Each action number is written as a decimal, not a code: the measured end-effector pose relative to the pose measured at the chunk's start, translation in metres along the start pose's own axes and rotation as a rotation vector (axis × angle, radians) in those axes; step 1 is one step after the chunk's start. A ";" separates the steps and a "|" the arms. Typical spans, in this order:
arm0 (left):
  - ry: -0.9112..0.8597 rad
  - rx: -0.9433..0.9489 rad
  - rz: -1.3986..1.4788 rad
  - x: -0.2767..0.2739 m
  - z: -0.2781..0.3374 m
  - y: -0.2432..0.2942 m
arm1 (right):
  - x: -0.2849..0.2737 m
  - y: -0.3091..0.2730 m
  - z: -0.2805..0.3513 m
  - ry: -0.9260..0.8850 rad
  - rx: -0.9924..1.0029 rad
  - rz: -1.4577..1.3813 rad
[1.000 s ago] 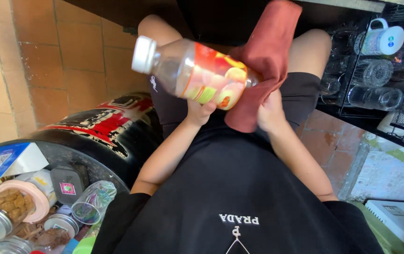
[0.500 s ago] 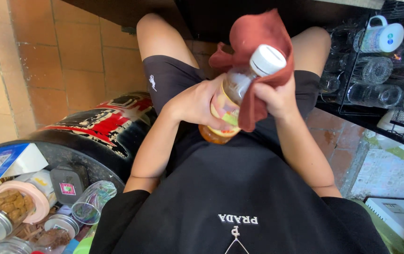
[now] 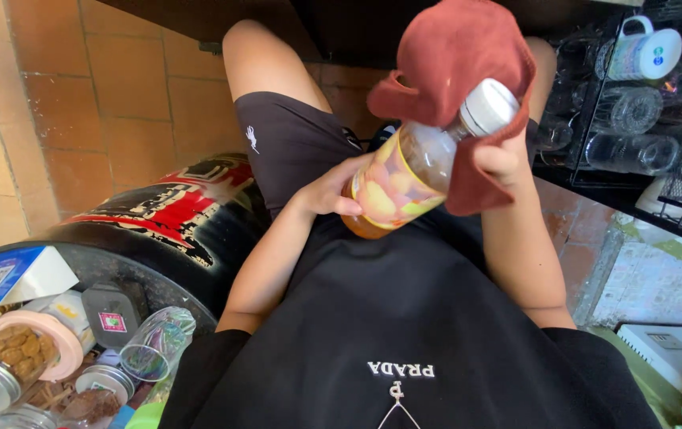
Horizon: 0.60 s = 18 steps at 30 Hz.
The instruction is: Wiping down plastic beverage bottles with a cloth.
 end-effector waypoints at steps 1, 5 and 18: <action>-0.001 -0.001 0.002 0.006 -0.002 0.004 | 0.000 0.000 0.002 0.002 0.002 0.000; 0.426 0.144 -0.499 0.022 -0.014 0.033 | 0.001 0.008 0.004 0.094 -0.069 0.197; -0.070 -0.046 0.236 -0.041 -0.010 -0.021 | -0.028 0.066 0.012 0.147 -0.111 0.012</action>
Point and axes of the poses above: each hand's wrist, its own z-axis away from the middle knuckle, its own x-axis out of the palm, y = z × x, the point moved 1 cm from there along -z, towards the middle knuckle, and after that the axes turned 7 degrees about -x, right-handed, at the moved point
